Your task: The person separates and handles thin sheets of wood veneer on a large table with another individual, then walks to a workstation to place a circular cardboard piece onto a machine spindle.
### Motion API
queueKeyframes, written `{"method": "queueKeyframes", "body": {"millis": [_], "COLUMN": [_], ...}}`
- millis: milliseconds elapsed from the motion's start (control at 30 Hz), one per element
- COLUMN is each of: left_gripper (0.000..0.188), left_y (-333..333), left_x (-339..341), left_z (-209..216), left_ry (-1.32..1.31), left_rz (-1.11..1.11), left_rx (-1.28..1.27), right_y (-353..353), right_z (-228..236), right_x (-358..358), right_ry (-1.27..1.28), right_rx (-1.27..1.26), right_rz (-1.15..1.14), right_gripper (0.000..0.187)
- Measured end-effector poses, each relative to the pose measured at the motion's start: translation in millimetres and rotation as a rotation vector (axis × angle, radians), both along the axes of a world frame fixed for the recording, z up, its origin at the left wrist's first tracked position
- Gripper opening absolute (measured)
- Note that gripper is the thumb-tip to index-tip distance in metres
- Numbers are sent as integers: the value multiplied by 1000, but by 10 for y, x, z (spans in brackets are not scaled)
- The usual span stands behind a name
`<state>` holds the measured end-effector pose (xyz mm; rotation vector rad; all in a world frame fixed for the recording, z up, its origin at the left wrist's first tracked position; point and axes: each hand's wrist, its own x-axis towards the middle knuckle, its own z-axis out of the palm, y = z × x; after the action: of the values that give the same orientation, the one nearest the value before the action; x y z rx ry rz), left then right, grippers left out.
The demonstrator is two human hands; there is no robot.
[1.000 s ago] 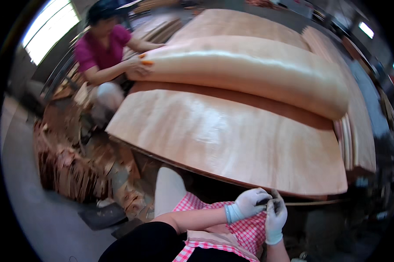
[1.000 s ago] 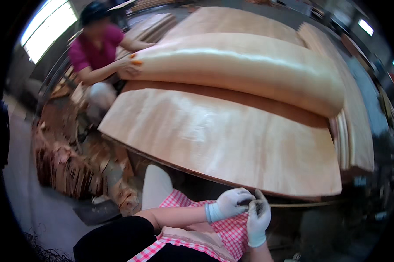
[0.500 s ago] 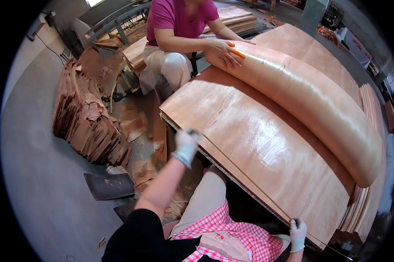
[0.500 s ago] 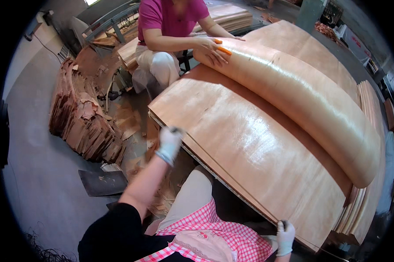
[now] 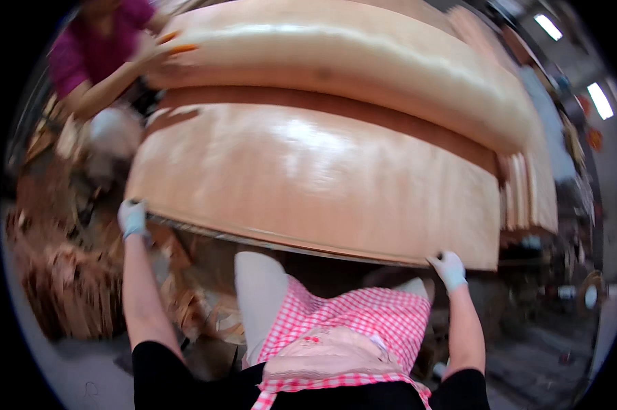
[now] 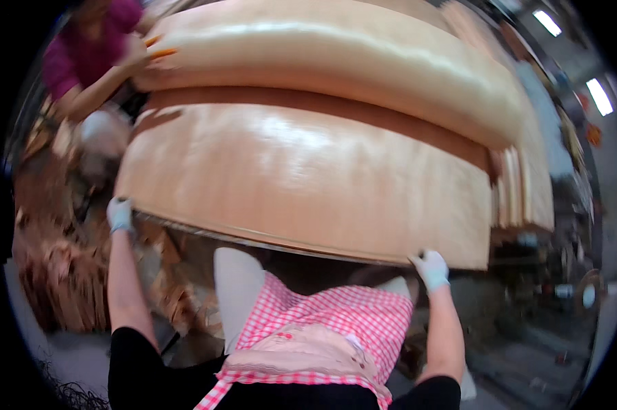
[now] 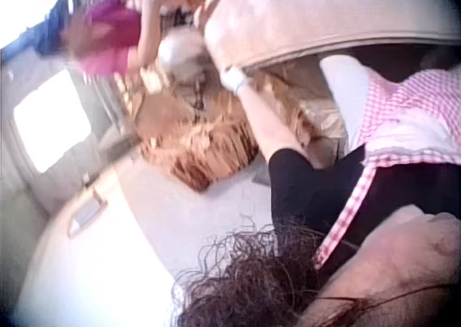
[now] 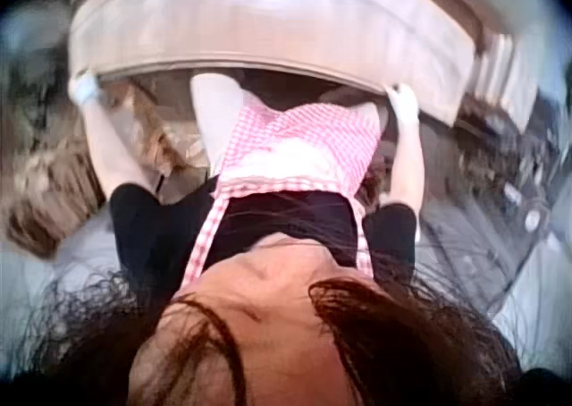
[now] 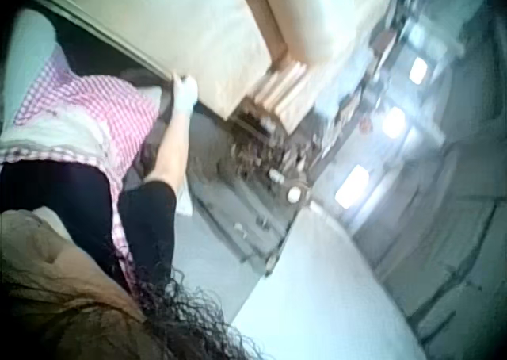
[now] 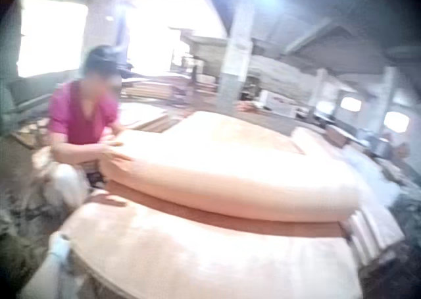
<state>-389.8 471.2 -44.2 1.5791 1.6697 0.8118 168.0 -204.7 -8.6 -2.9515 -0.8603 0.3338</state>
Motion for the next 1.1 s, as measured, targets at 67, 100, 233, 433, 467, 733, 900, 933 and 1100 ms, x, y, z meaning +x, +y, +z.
{"method": "queueKeyframes", "body": {"millis": [67, 100, 233, 433, 467, 733, 900, 933, 1100], "left_gripper": [45, 53, 70, 84, 87, 99, 98, 97, 96], "left_y": [-454, -753, -2040, -4786, -4944, -4991, -5024, -5025, -5061], "left_x": [873, 1232, 2460, 4173, 4300, 4386, 4389, 4392, 4403], "left_z": [201, 454, 263, 327, 334, 263, 208, 215, 280], "left_ry": [680, 699, 487, 382, 345, 453, 473, 475, 484], "left_rz": [141, 166, -479, -1263, -1305, -1274, -1277, -1273, -1290], "left_rx": [104, 139, 461, 436, 422, 361, 372, 376, 384], "right_y": [-155, -218, -120, -41, -44, -1632, -2633, -2688, -2728], "right_z": [166, 178, 174, 197, 206, 196, 184, 164, -105], "right_x": [34, 34, 2, -10, -16, 841, 1486, 1555, 1608], "right_ry": [164, 163, 246, 289, 287, 143, -73, -85, -27], "right_rx": [-94, -90, -40, -32, -26, 44, -108, -109, 125], "right_rz": [-129, -146, -170, -185, -171, -252, -342, -361, -767], "right_gripper": [48, 48, 49, 44, 41, 26, 23, 24, 29]}}
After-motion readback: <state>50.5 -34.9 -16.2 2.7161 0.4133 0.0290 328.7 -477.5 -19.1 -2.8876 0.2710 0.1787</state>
